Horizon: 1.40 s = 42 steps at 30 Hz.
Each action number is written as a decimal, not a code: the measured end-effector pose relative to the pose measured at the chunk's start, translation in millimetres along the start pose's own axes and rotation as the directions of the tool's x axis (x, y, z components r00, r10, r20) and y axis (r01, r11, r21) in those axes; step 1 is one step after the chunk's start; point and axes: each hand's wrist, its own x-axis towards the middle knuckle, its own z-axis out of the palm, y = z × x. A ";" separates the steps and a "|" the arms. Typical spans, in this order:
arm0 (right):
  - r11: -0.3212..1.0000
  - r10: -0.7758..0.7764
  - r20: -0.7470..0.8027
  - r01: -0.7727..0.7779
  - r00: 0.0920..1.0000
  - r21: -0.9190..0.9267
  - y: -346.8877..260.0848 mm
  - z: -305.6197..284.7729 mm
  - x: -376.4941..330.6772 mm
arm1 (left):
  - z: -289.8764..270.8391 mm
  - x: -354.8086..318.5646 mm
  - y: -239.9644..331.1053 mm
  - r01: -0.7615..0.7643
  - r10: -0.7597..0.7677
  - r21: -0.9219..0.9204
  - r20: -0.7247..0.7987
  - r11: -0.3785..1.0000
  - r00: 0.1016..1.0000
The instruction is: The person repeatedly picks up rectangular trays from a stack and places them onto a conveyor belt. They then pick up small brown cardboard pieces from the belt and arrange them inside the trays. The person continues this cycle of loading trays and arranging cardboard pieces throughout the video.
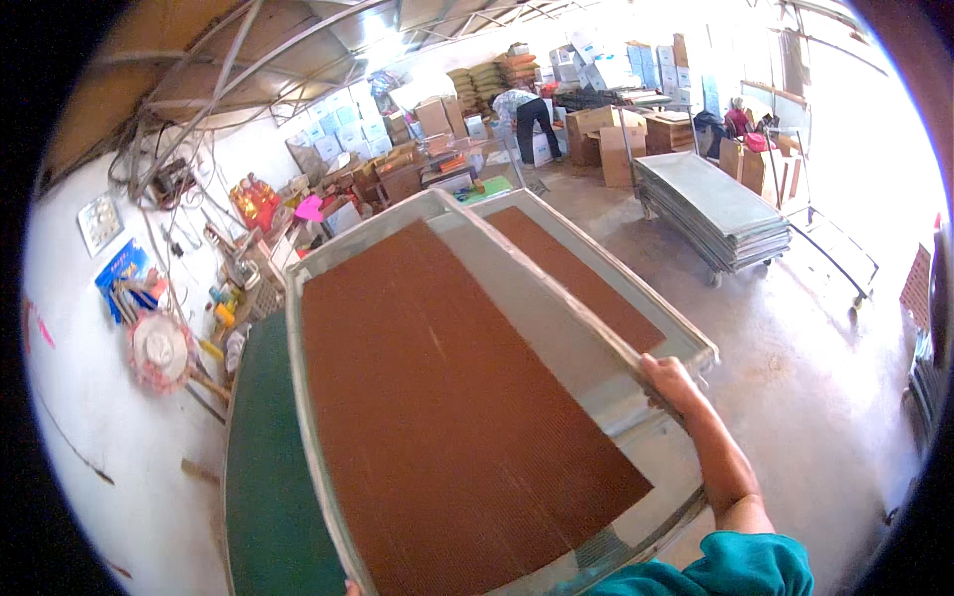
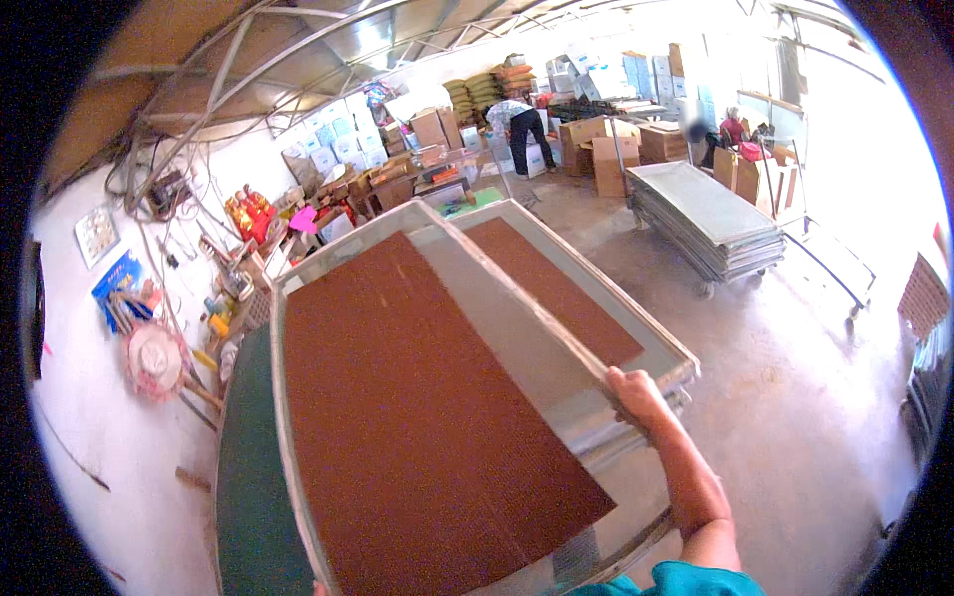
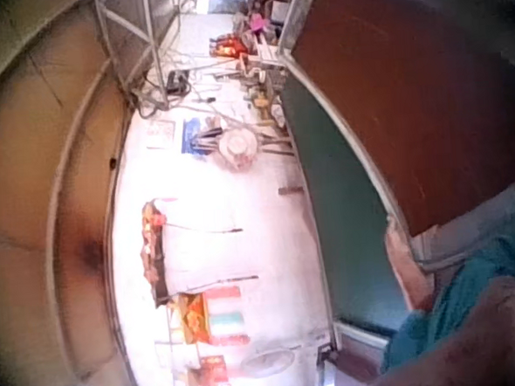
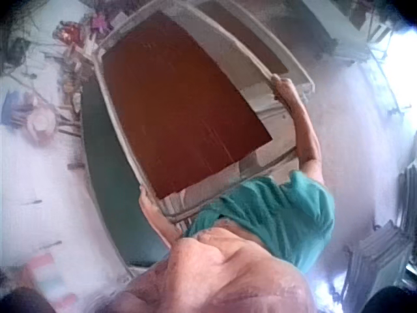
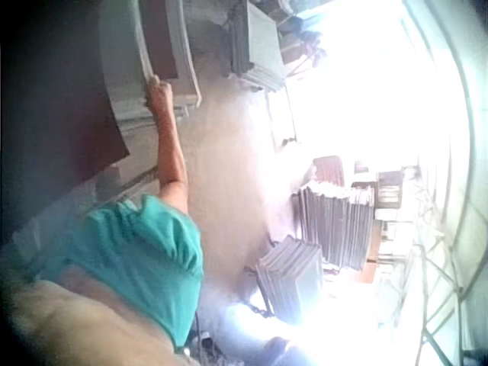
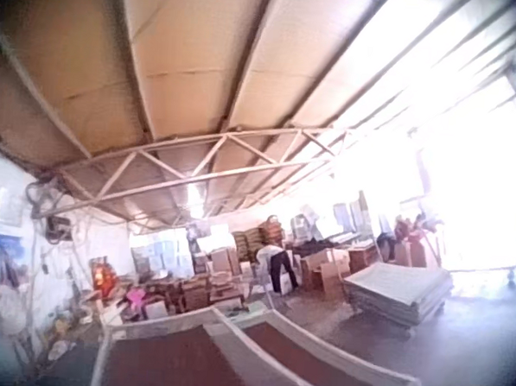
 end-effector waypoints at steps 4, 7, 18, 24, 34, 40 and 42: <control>0.998 0.038 -0.047 -0.040 0.998 -0.047 -42.2 -26.4 98.0 | 43.1 96.9 83.7 -0.007 0.008 0.084 -0.015 0.996 1.000; 0.987 0.048 -0.157 -0.071 0.986 -0.145 -41.7 -52.7 186.9 | 80.1 161.2 143.7 -0.044 0.044 0.126 0.003 0.991 0.999; 0.983 0.138 -0.131 -0.152 0.982 -0.107 -25.6 -59.2 331.6 | 184.0 266.5 219.6 -0.043 0.007 0.304 0.119 0.952 0.993; 0.672 0.175 -0.139 -0.222 0.975 -0.707 -10.6 -48.9 342.2 | 212.7 255.1 198.9 -0.038 -0.037 0.382 0.187 0.923 0.982; 0.295 -0.349 0.040 0.151 0.936 -0.943 -34.5 33.4 302.9 | 154.2 148.5 90.7 -0.214 0.254 0.239 -0.149 0.947 0.956; 0.251 -0.623 0.465 0.724 0.629 -0.643 -83.0 208.5 118.8 | 151.3 -35.4 -141.8 0.239 -0.233 0.211 -0.053 0.948 0.971; 0.134 -0.573 0.652 0.842 0.496 -0.523 -85.0 245.7 42.5 | 158.4 -112.4 -199.4 0.364 -0.359 0.138 -0.059 0.921 0.931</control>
